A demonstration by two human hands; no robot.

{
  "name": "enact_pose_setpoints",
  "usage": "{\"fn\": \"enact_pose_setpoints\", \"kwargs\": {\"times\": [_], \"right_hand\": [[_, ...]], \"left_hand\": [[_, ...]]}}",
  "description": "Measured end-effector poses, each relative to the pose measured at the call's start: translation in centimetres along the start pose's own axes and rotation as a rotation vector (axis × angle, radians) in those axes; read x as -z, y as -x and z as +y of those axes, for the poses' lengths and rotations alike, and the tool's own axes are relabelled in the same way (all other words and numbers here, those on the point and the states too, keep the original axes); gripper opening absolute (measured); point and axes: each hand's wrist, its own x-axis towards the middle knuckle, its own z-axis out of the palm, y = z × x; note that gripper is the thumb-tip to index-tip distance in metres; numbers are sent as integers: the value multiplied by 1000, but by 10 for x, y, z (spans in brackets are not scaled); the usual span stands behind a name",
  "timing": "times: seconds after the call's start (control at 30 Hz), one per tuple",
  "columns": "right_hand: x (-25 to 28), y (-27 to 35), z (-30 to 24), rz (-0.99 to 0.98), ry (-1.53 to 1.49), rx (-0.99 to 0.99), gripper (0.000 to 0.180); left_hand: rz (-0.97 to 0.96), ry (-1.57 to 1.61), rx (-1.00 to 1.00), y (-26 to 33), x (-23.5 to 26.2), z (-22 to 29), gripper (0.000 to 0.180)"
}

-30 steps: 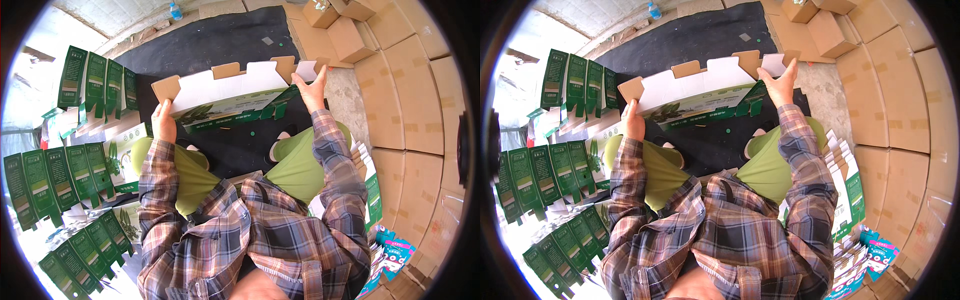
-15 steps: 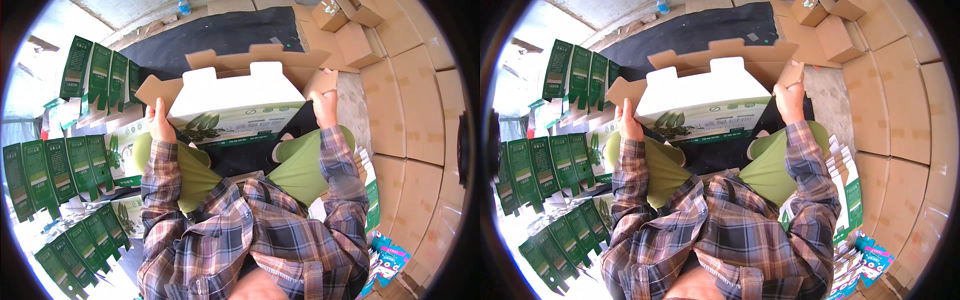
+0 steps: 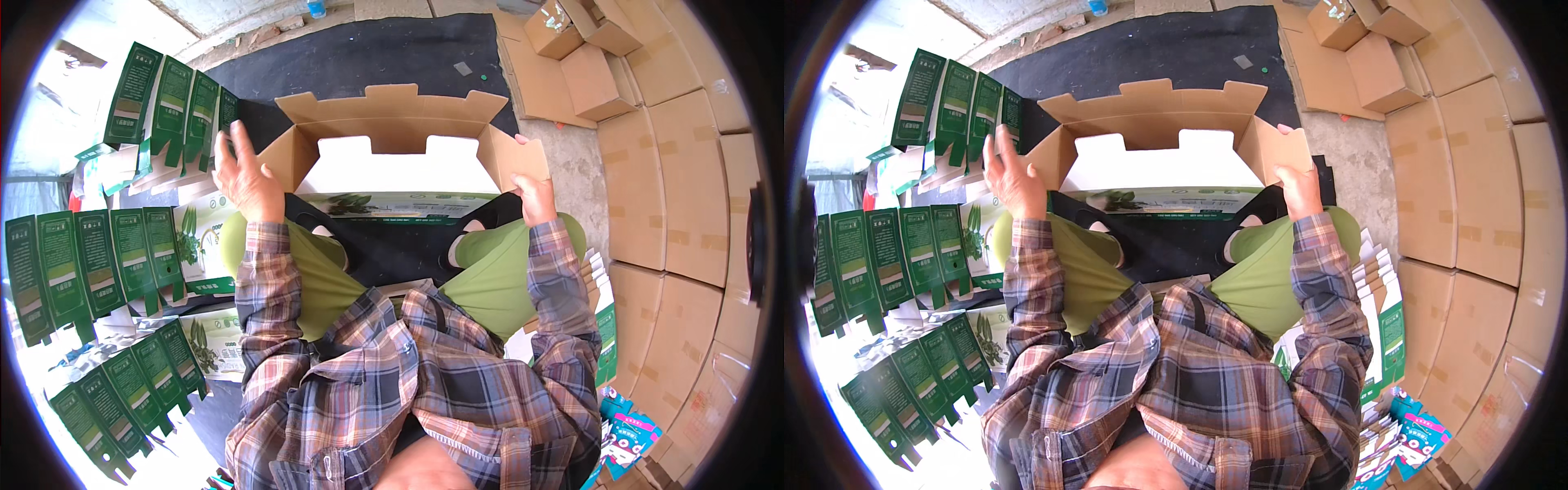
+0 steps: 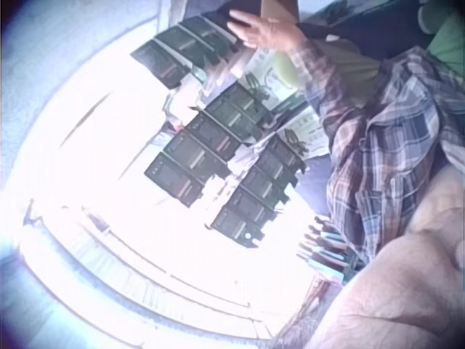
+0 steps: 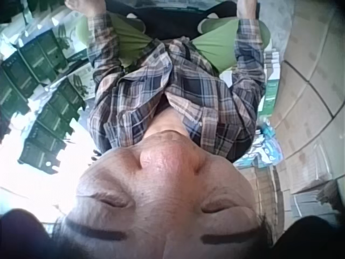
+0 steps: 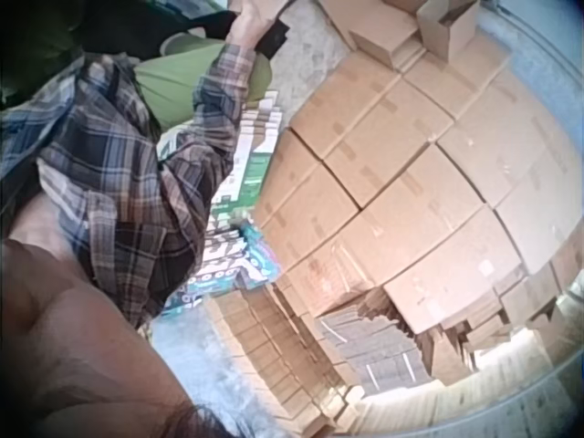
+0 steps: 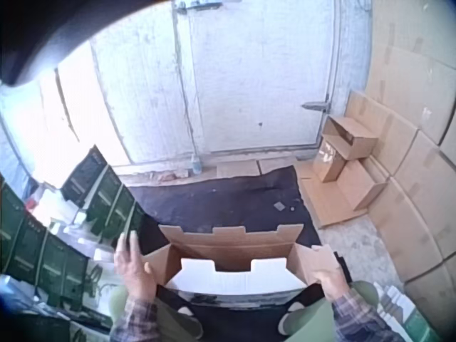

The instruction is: Folding flat cardboard boxes into assembled boxes for radishes.

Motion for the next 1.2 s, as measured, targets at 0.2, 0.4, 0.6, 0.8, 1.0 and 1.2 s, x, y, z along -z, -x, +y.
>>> {"fn": "enact_pose_setpoints", "kwargs": {"times": [0.2, 0.4, 0.6, 0.8, 1.0, 1.2], "right_hand": [[2, 3, 8, -33, 73, 64, 60], [4, 2, 3, -13, -118, -52, 58], [4, 0, 9, 20, -122, -21, 58], [3, 2, 14, -76, 190, 163, 62], [-8, 4, 0, -573, 901, 205, 75], [-14, 4, 16, -490, 998, 210, 55]], "left_hand": [[-239, 547, -144, -8, -18, 1, 98], [-354, 697, -296, 0, -8, -9, 100], [-533, 674, -599, 6, 7, -15, 65], [-754, 536, -549, 19, -2, -17, 88], [-782, 445, -580, 26, -4, -19, 100], [-217, 459, -443, 29, 36, -19, 60]]}}
